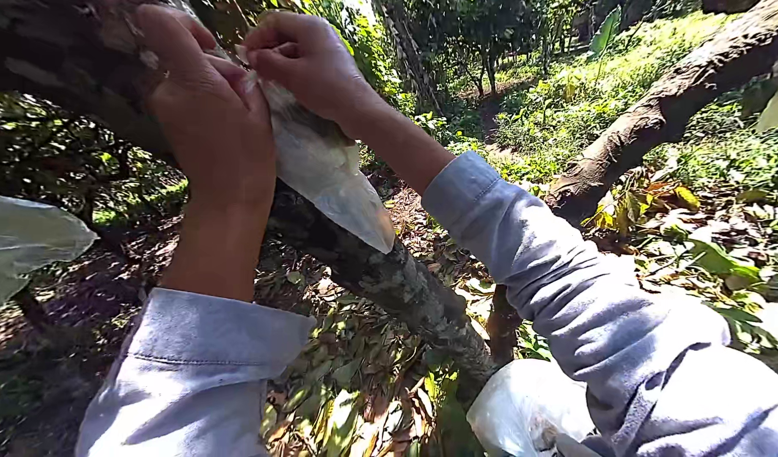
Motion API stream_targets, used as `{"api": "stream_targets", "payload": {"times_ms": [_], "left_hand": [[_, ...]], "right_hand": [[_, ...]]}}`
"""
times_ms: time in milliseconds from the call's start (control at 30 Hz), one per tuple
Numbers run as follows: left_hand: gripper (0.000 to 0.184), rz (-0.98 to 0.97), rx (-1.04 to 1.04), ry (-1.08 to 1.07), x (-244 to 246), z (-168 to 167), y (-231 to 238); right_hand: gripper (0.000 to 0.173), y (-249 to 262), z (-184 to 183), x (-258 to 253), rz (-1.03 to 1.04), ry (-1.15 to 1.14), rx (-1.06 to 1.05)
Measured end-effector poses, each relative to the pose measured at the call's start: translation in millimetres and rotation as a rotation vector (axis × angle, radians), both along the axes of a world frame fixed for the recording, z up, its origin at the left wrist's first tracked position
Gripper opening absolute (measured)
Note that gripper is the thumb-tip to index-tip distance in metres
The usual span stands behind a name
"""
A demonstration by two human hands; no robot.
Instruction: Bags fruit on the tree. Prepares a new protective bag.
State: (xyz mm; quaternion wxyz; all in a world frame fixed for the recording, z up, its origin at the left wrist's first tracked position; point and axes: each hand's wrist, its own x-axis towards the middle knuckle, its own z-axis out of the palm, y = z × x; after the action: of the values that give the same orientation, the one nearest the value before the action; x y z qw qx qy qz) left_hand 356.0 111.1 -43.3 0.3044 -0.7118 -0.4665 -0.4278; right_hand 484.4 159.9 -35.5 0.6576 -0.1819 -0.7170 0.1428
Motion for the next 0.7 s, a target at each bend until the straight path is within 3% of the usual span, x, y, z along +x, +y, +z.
{"api": "stream_targets", "payload": {"times_ms": [100,333,500,600,700], "left_hand": [[0.044,-0.025,0.061,0.005,-6,-9,4],[0.048,-0.031,0.084,-0.130,-18,-4,11],[0.046,-0.043,0.083,-0.126,-13,-6,10],[0.049,-0.032,0.054,-0.150,-10,-5,7],[0.049,-0.073,0.082,-0.105,-13,-5,7]], "right_hand": [[0.015,-7,2,0,-0.084,-0.058,-0.083],[0.014,-20,13,7,-0.202,-0.403,0.056],[0.018,-29,18,7,-0.272,-0.572,-0.047],[0.021,-34,21,-1,-0.300,-0.594,-0.093],[0.024,-37,23,0,-0.183,-0.517,-0.200]]}}
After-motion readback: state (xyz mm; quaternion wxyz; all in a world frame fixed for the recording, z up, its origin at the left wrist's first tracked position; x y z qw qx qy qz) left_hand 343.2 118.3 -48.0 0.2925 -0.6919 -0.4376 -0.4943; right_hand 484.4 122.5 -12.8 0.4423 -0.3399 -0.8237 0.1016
